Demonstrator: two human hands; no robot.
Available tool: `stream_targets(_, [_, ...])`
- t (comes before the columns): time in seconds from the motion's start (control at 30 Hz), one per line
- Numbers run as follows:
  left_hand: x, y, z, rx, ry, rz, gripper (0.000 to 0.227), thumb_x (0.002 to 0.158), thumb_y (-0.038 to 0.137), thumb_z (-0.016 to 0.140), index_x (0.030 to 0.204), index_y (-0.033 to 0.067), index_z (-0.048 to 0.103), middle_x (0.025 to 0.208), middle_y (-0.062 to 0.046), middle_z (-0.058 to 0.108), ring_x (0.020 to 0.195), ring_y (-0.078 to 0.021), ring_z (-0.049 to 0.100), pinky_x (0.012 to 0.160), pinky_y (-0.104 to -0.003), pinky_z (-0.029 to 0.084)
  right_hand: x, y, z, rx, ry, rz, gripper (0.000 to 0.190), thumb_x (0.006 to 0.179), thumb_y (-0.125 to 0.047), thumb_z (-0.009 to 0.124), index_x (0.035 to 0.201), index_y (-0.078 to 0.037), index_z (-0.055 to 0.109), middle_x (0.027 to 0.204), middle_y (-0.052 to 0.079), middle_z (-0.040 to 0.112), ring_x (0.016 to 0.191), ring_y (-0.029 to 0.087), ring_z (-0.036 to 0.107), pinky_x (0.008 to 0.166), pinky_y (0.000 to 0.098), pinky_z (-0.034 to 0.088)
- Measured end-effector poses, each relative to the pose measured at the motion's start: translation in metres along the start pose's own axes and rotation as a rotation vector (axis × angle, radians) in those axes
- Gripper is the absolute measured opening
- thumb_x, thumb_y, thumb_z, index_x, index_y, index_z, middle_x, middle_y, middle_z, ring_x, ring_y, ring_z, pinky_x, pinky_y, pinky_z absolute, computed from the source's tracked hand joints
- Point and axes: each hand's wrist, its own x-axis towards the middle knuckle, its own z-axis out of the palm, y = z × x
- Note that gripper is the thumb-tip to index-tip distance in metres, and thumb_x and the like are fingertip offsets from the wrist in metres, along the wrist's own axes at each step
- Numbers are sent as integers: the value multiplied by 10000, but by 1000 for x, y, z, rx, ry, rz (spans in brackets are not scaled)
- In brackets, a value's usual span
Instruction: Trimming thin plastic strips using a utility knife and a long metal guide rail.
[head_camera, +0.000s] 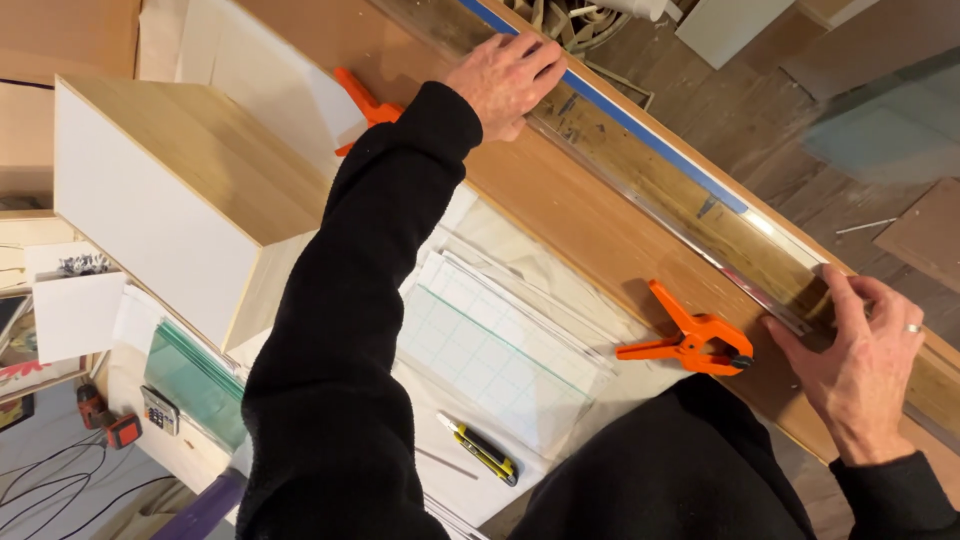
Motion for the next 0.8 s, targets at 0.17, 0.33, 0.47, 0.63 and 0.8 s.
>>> stream_targets(0.17, [1,-4,-8,42,-35,40,839,626,281,857,1380,41,577,1290,-68,535,1212,-255,523,907,-399,521,-5,7,8,18,3,-3,712,860,-379,880,1436,-54,618,1239,132,573,1152,271,505,1040,408,413])
stream_targets(0.33, [-7,-4,-24,3,-13,63,834,637,284,856,1389,54,577,1314,-54,544,1224,-257,520,954,-392,515,-10,12,16,79,-25,43,657,880,-367,883,1412,-69,639,1223,121,573,1120,268,502,1001,404,411])
stream_targets(0.47, [0,-3,-36,-142,-102,41,828,651,318,871,1379,48,585,1278,-82,556,1216,-298,524,985,-429,508,-1,1,5,164,17,50,624,872,-331,876,1390,-79,636,1295,133,567,1171,297,498,1032,434,422])
stream_targets(0.63, [-2,-5,-43,-105,-37,36,760,722,300,856,1398,65,601,1339,-86,553,1272,-278,536,1044,-419,496,23,-14,-10,169,45,10,706,809,-324,882,1397,-68,587,1406,161,548,1306,361,501,1100,523,411])
stream_targets(0.8, [-5,-4,-43,-191,-87,-43,760,775,317,861,1430,38,594,1347,-110,548,1275,-300,536,1075,-430,483,22,-14,-8,154,15,21,752,799,-309,875,1443,-65,574,1436,152,546,1343,367,499,1091,534,398])
